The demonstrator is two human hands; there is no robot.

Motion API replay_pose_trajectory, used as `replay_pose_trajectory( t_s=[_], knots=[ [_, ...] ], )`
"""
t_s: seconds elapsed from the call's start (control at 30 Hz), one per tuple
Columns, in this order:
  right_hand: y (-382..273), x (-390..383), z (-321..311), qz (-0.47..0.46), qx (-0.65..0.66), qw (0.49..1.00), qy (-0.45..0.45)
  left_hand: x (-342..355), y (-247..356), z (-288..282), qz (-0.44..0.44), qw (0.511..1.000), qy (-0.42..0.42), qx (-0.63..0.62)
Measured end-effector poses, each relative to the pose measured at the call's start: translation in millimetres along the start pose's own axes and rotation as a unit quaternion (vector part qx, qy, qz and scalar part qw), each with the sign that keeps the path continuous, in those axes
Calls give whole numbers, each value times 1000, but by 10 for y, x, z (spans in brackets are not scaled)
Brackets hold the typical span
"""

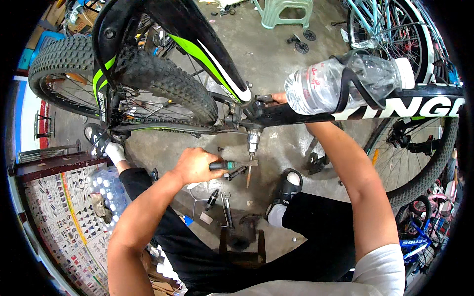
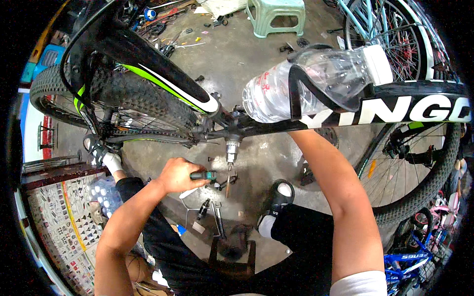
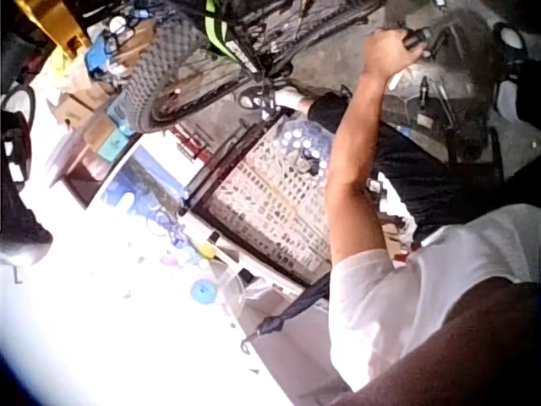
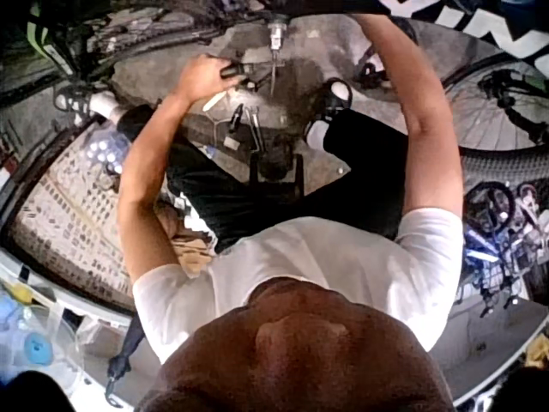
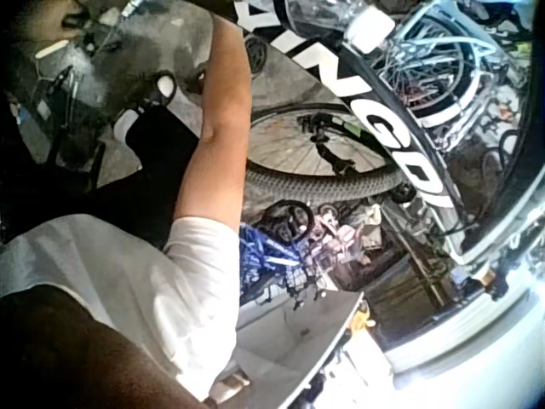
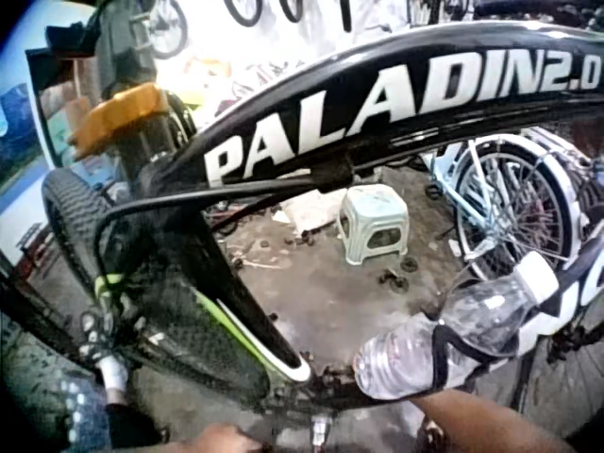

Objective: The person removes components from the bicycle bottom bracket area using tools, picks up a small part from the floor, and luego uses a wrench and screwdriver to work on the bottom bracket spindle and frame area while the bicycle is inverted.

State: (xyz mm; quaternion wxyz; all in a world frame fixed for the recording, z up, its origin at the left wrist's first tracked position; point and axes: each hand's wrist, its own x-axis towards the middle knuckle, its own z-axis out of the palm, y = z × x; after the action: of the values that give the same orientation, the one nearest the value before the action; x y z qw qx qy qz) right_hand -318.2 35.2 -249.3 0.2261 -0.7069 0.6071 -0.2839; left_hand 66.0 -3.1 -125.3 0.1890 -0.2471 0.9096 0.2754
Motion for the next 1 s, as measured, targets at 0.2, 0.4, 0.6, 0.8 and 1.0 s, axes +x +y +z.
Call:
replay_pose_trajectory(
  t_s=[0.2,0.4,0.6,0.8,1.0],
  knots=[
    [-3,-237,-32,34,0,999,-4,-23,24,-26,-1,1000,18,-12],
    [-103,-300,-501,30,-75,996,-28,-19,-7,-15,-13,1000,17,0],
    [-284,-180,-1062,-3,-161,985,-55,-5,-6,-16,0,1000,29,9],
    [-401,-191,-1276,-8,-189,979,-70,-4,22,-34,-15,1000,6,-9],
    [-315,-261,-1025,6,-159,984,-82,-41,-15,5,5,999,51,-9]
  ],
)
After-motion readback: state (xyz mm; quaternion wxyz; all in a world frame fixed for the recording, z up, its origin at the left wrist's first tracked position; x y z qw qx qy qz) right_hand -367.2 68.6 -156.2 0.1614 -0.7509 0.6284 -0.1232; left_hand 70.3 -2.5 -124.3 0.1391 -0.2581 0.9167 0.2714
